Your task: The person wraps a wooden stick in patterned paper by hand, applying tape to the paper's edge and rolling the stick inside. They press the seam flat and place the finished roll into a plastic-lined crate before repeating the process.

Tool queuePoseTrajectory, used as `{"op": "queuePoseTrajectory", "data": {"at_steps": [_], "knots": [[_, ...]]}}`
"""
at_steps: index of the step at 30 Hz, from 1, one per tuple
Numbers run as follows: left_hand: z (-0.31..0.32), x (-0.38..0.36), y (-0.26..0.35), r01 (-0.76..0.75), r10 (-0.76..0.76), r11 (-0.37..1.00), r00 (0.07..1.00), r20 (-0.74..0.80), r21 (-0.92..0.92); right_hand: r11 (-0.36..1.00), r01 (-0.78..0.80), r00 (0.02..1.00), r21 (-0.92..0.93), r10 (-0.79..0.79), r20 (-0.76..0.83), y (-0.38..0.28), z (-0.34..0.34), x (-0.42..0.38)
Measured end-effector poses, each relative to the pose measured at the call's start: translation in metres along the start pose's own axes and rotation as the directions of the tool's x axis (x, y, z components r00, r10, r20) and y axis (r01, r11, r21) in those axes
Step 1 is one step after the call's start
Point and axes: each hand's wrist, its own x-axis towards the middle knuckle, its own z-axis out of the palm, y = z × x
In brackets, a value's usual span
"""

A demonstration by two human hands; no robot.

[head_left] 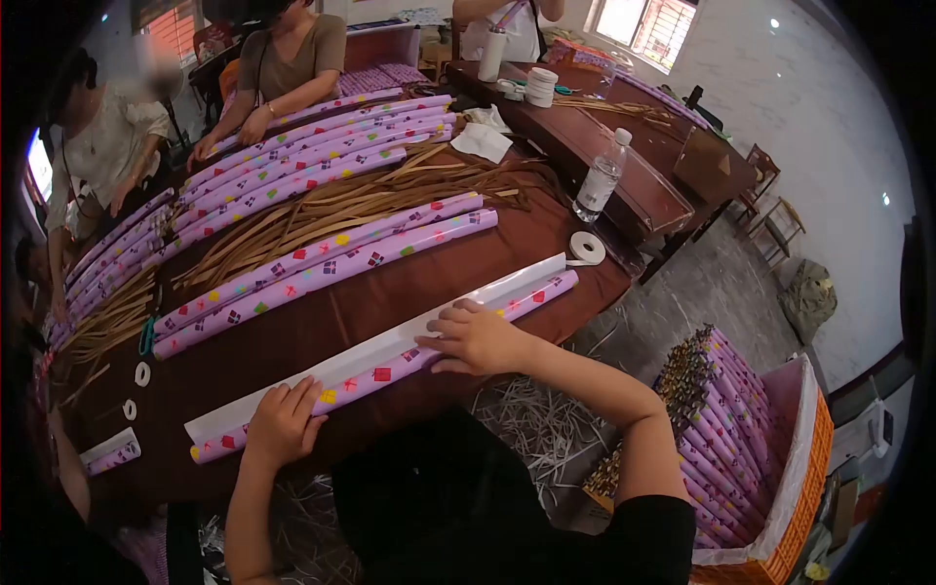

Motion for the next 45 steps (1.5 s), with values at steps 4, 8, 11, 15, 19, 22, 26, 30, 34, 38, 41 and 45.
{"op": "queuePoseTrajectory", "data": {"at_steps": [4,8,11,15,19,22,26,30,34,38,41,45], "knots": [[-0.006,0.0,0.003,0.092,-0.088,0.987,0.995,0.041,-0.132,1.0,0.013,0.998,-0.006,-0.013,0.054,0.001,0.009,0.002],[-0.004,0.0,0.002,0.076,-0.08,0.99,0.996,-0.028,-0.118,0.999,0.001,0.997,0.046,-0.004,0.072,0.002,0.005,0.003],[-0.004,-0.001,0.001,0.088,-0.098,0.985,0.993,-0.065,-0.145,0.987,-0.096,0.995,0.132,0.091,0.047,0.002,0.003,0.004],[0.002,-0.005,-0.005,0.028,-0.032,0.992,0.999,-0.035,-0.123,0.905,-0.339,0.935,0.259,0.292,0.201,0.008,-0.002,0.016],[-0.001,-0.003,0.012,0.09,-0.091,0.995,0.995,-0.03,-0.049,0.922,-0.302,0.952,0.24,0.303,0.037,0.019,0.006,0.048],[0.005,-0.008,0.022,0.183,-0.181,0.982,0.982,-0.055,0.045,0.944,-0.224,0.957,0.242,0.26,-0.128,0.031,0.017,0.093],[0.008,-0.009,0.022,0.239,-0.235,0.97,0.97,-0.064,0.047,0.964,-0.26,0.929,-0.057,0.233,-0.288,0.074,0.051,0.161],[0.007,-0.008,0.02,0.242,-0.241,0.97,0.967,-0.087,0.004,0.934,-0.335,0.894,-0.12,0.275,-0.354,0.128,0.107,0.2],[0.009,-0.01,0.019,0.275,-0.277,0.961,0.957,-0.086,-0.032,0.917,-0.293,0.956,-0.272,0.29,-0.054,0.137,0.123,0.211],[0.014,-0.009,0.019,0.283,-0.29,0.957,0.948,-0.132,-0.069,0.898,-0.201,0.967,-0.392,0.246,0.07,0.142,0.125,0.217],[0.019,-0.005,0.022,0.275,-0.286,0.957,0.946,-0.152,-0.089,0.956,-0.265,0.963,-0.126,0.269,0.009,0.146,0.122,0.217],[0.023,0.007,0.033,0.263,-0.278,0.959,0.948,-0.155,-0.107,0.878,-0.446,0.894,0.175,0.431,0.122,0.148,0.105,0.227]]}}
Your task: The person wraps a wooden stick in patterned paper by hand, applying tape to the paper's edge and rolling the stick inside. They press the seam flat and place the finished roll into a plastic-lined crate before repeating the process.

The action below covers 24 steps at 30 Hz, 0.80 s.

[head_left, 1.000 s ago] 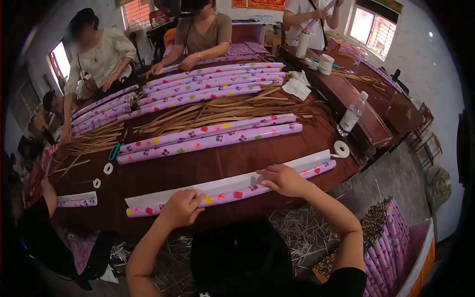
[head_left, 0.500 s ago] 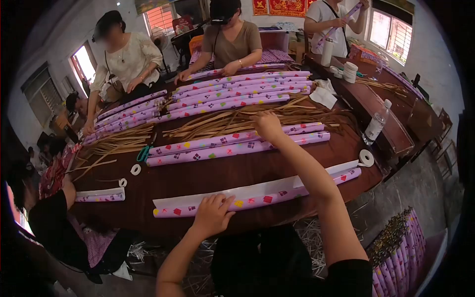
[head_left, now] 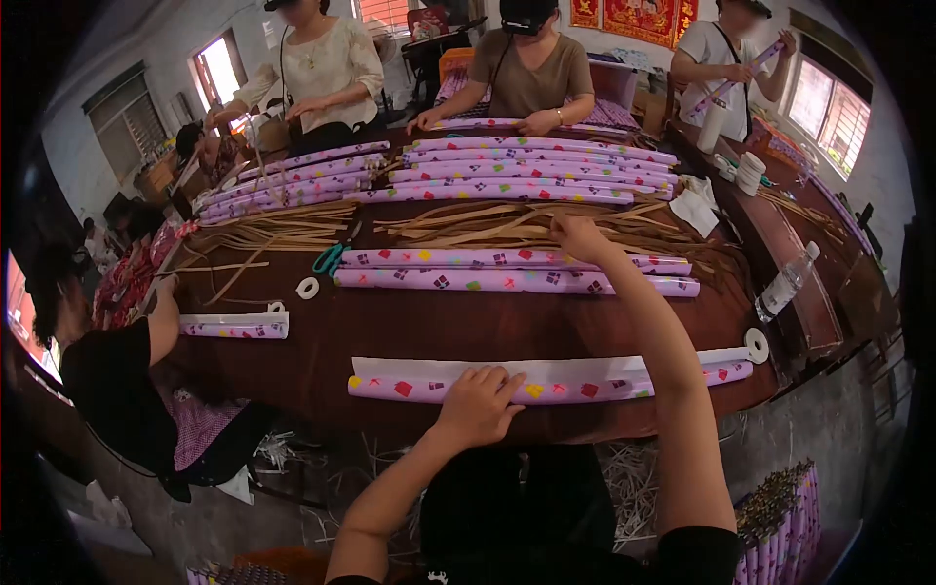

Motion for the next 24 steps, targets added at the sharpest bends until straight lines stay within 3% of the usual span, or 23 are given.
{"op": "queuePoseTrajectory", "data": {"at_steps": [3,7,9,11,13,16,20,24], "knots": [[0.006,0.004,0.009,0.017,-0.017,1.0,1.0,-0.002,0.008,0.995,0.063,0.998,0.079,-0.063,-0.008,-0.009,-0.03,0.0],[0.003,0.006,0.013,0.048,-0.049,0.999,0.997,-0.055,-0.016,0.926,0.258,0.963,-0.274,-0.269,-0.004,-0.066,-0.071,-0.036],[0.002,0.005,0.014,0.098,-0.101,0.994,0.994,-0.05,-0.049,0.684,0.471,0.834,-0.556,-0.551,0.029,-0.085,-0.064,-0.074],[0.005,0.003,0.013,0.123,-0.125,0.992,0.991,-0.046,-0.041,0.562,0.537,0.806,-0.629,-0.561,0.187,-0.122,-0.07,-0.118],[0.009,0.002,0.01,0.125,-0.126,0.991,0.991,-0.041,-0.037,0.525,0.616,0.76,-0.588,-0.594,0.264,-0.134,-0.059,-0.148],[-0.003,0.008,0.014,0.136,-0.135,0.991,0.989,0.059,-0.007,0.471,0.645,0.709,-0.602,-0.662,0.242,-0.152,-0.053,-0.176],[-0.012,0.012,0.017,0.09,-0.09,0.996,0.994,0.06,-0.009,0.412,0.698,0.663,-0.585,-0.68,0.312,-0.149,-0.039,-0.187],[-0.006,0.008,0.014,0.109,-0.109,0.994,0.992,0.063,0.003,0.473,0.713,0.677,-0.518,-0.657,0.332,-0.153,-0.034,-0.196]]}}
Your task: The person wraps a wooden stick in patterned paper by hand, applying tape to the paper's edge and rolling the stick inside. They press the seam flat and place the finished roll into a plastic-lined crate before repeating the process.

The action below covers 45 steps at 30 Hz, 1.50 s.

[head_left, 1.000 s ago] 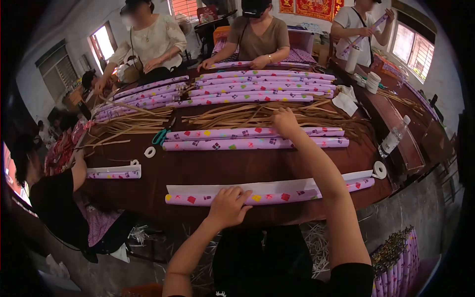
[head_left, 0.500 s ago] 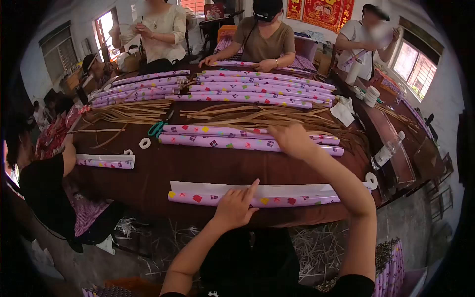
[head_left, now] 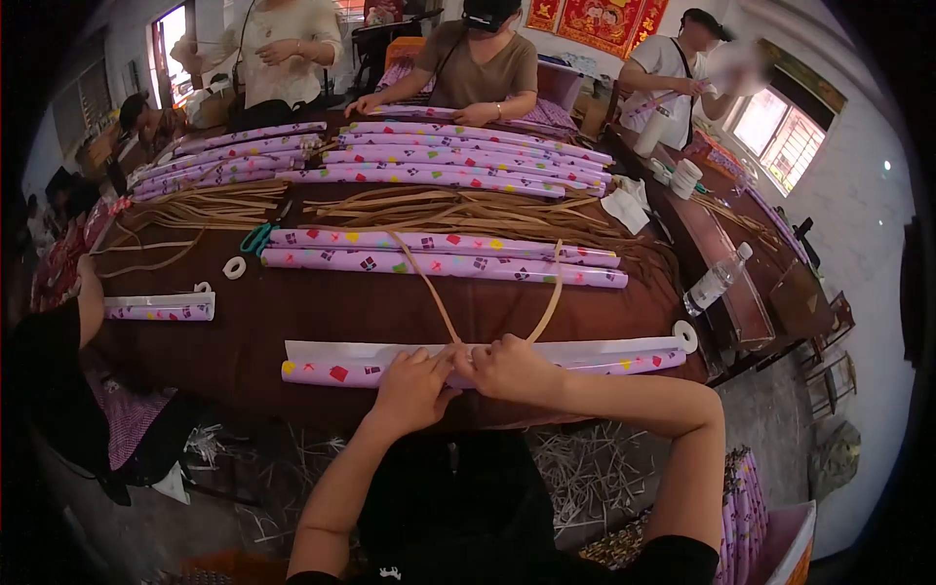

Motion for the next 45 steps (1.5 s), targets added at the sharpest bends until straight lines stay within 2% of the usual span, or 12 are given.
{"op": "queuePoseTrajectory", "data": {"at_steps": [4,7,15,17,19,20,22,26,31,36,39,45], "knots": [[0.002,-0.001,-0.001,0.004,-0.004,0.999,1.0,0.012,-0.041,0.99,-0.14,0.925,-0.02,0.138,0.354,-0.023,-0.073,-0.02],[0.005,-0.001,-0.002,0.026,-0.025,0.999,0.999,0.033,-0.018,0.753,-0.22,0.649,0.621,-0.362,0.669,-0.038,-0.133,-0.047],[0.003,-0.001,-0.001,-0.035,0.034,0.999,0.999,0.031,0.033,-0.261,-0.391,0.523,0.883,-0.852,-0.02,0.036,-0.138,0.008],[0.002,0.0,0.0,-0.018,0.018,1.0,0.999,0.028,-0.006,-0.254,-0.586,0.673,0.77,-0.681,0.288,0.068,-0.112,0.033],[0.011,-0.005,-0.007,-0.03,0.018,0.994,0.993,0.113,0.104,-0.192,-0.466,0.873,0.864,0.06,0.484,0.071,-0.045,0.055],[0.016,-0.004,-0.006,-0.027,0.018,0.991,0.998,0.066,0.129,0.235,-0.401,0.882,0.885,0.361,0.303,0.069,-0.01,0.062],[0.007,-0.001,-0.001,-0.121,0.121,0.992,0.993,0.01,0.042,0.668,-0.46,0.871,0.585,0.469,0.149,0.064,0.03,0.069],[0.005,0.002,0.004,-0.038,0.034,0.998,0.993,0.111,0.042,0.747,-0.561,0.822,0.357,0.553,0.134,0.057,0.074,0.104],[0.005,0.003,0.003,-0.017,0.011,0.998,0.993,0.118,0.054,0.499,-0.771,0.635,0.396,0.649,0.419,0.052,0.11,0.146],[0.004,0.004,0.007,-0.067,0.061,0.994,0.995,0.073,0.082,0.445,-0.656,0.677,0.61,0.703,0.215,0.073,0.11,0.125],[0.005,0.001,0.005,-0.111,0.119,0.99,0.987,-0.105,0.081,-0.338,-0.224,0.649,0.914,0.648,0.399,0.1,0.051,0.081],[0.014,-0.003,-0.004,-0.077,0.075,0.996,0.996,-0.058,-0.034,-0.527,0.111,0.683,0.843,0.656,0.321,0.115,-0.042,-0.035]]}}
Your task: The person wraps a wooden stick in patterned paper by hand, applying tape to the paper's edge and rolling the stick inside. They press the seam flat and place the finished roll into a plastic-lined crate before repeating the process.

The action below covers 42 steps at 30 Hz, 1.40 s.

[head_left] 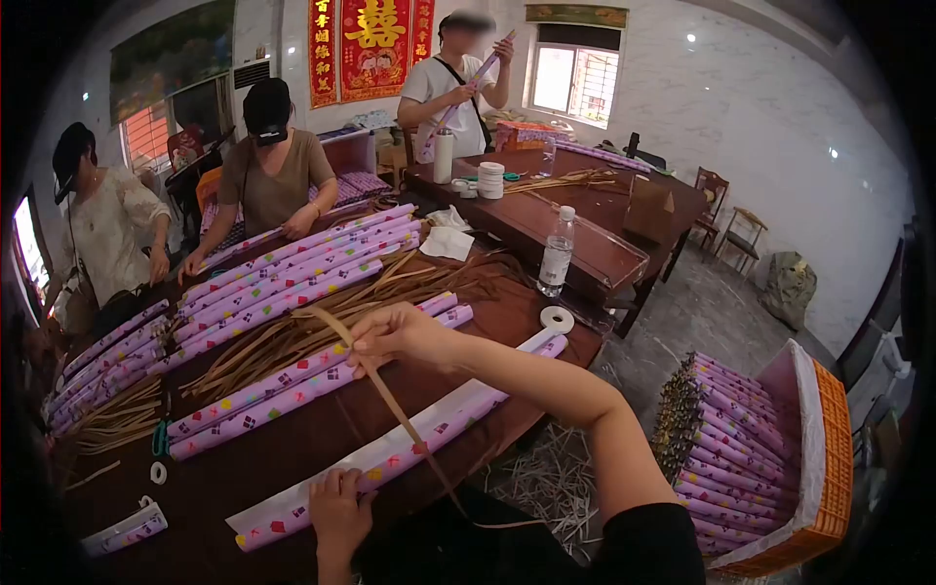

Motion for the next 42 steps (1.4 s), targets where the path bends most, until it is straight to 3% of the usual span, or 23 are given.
{"op": "queuePoseTrajectory", "data": {"at_steps": [1,3,4,6,10,12,13,15,16,18,19,21,23,24,25,26,31,33,34,37,38,40,42], "knots": [[0.002,0.001,-0.002,-0.005,0.005,1.0,1.0,0.0,-0.008,1.0,-0.003,1.0,-0.005,0.003,-0.007,-0.009,-0.003,-0.012],[0.002,0.001,0.0,-0.009,0.009,1.0,1.0,-0.009,-0.011,0.995,-0.077,0.987,0.056,0.068,0.147,-0.025,0.004,-0.031],[0.002,-0.001,0.002,-0.007,0.007,1.0,1.0,-0.006,-0.016,0.981,-0.184,0.969,0.061,0.171,0.18,-0.022,0.011,-0.036],[0.001,-0.001,0.002,-0.003,0.003,1.0,1.0,-0.009,0.027,0.973,-0.228,0.92,-0.042,0.229,0.319,0.006,0.027,-0.037],[0.005,-0.002,0.002,-0.014,0.018,0.998,0.998,-0.066,0.056,0.937,-0.298,0.733,-0.184,0.348,0.584,0.061,0.065,-0.015],[0.015,-0.01,-0.008,0.169,-0.167,0.983,0.986,0.023,-0.076,0.928,-0.333,0.621,-0.169,0.351,0.701,0.08,0.087,0.005],[0.021,-0.016,-0.013,0.17,-0.169,0.983,0.985,0.023,-0.07,0.929,-0.331,0.619,-0.166,0.346,0.705,0.084,0.095,0.013],[0.021,-0.023,-0.014,0.041,-0.043,0.993,0.999,0.01,0.109,0.874,-0.439,0.501,-0.207,0.429,0.751,0.092,0.113,0.03],[0.016,-0.023,-0.007,0.156,-0.169,0.98,0.98,0.102,0.126,0.914,-0.369,0.475,-0.169,0.342,0.811,0.114,0.116,0.043],[0.013,-0.019,-0.004,0.113,-0.126,0.987,0.986,0.109,0.118,0.933,-0.225,0.526,-0.281,0.359,0.771,0.123,0.112,0.06],[0.013,-0.018,-0.007,0.047,-0.053,0.995,0.997,0.064,0.083,0.96,-0.211,0.561,-0.182,0.271,0.782,0.131,0.108,0.061],[0.001,-0.008,-0.001,0.062,-0.08,0.989,0.988,0.133,0.135,0.909,-0.417,0.565,-0.028,0.283,0.775,0.139,0.094,0.063],[-0.01,-0.002,-0.001,0.097,-0.099,0.995,0.967,0.236,0.018,0.908,-0.404,0.557,-0.112,0.342,0.757,0.138,0.088,0.071],[-0.011,-0.002,0.0,0.118,-0.113,0.993,0.969,0.219,-0.008,0.867,-0.498,0.56,0.005,0.317,0.765,0.143,0.087,0.071],[-0.011,-0.002,0.0,0.134,-0.125,0.99,0.972,0.199,-0.032,0.909,-0.413,0.607,-0.049,0.315,0.73,0.139,0.088,0.071],[-0.011,0.0,-0.001,0.127,-0.114,0.99,0.973,0.199,-0.056,0.877,-0.476,0.598,0.061,0.272,0.754,0.153,0.085,0.074],[-0.026,-0.011,-0.007,0.234,-0.201,0.968,0.937,0.284,-0.089,0.856,-0.48,0.676,0.193,0.221,0.703,0.147,0.099,0.061],[-0.034,-0.019,-0.014,0.081,-0.081,0.997,0.996,-0.039,-0.006,0.828,-0.533,0.646,0.174,0.266,0.715,0.144,0.096,0.062],[-0.04,-0.025,-0.017,0.097,-0.096,0.995,0.995,-0.035,0.006,0.824,-0.538,0.634,0.177,0.258,0.729,0.144,0.098,0.062],[-0.063,-0.054,-0.03,0.262,-0.255,0.965,0.947,-0.194,0.009,0.89,-0.381,0.669,-0.249,0.452,0.59,0.137,0.11,0.059],[-0.068,-0.06,-0.03,0.266,-0.258,0.964,0.948,-0.188,0.017,0.893,-0.381,0.668,-0.241,0.446,0.596,0.14,0.113,0.059],[-0.075,-0.068,-0.027,0.417,-0.495,0.867,0.779,-0.384,-0.273,0.887,-0.287,0.682,-0.363,0.455,0.573,0.145,0.117,0.057],[-0.073,-0.074,-0.029,0.324,-0.732,0.626,0.558,-0.391,-0.709,0.88,-0.271,0.676,-0.39,0.462,0.573,0.144,0.12,0.058]]}}
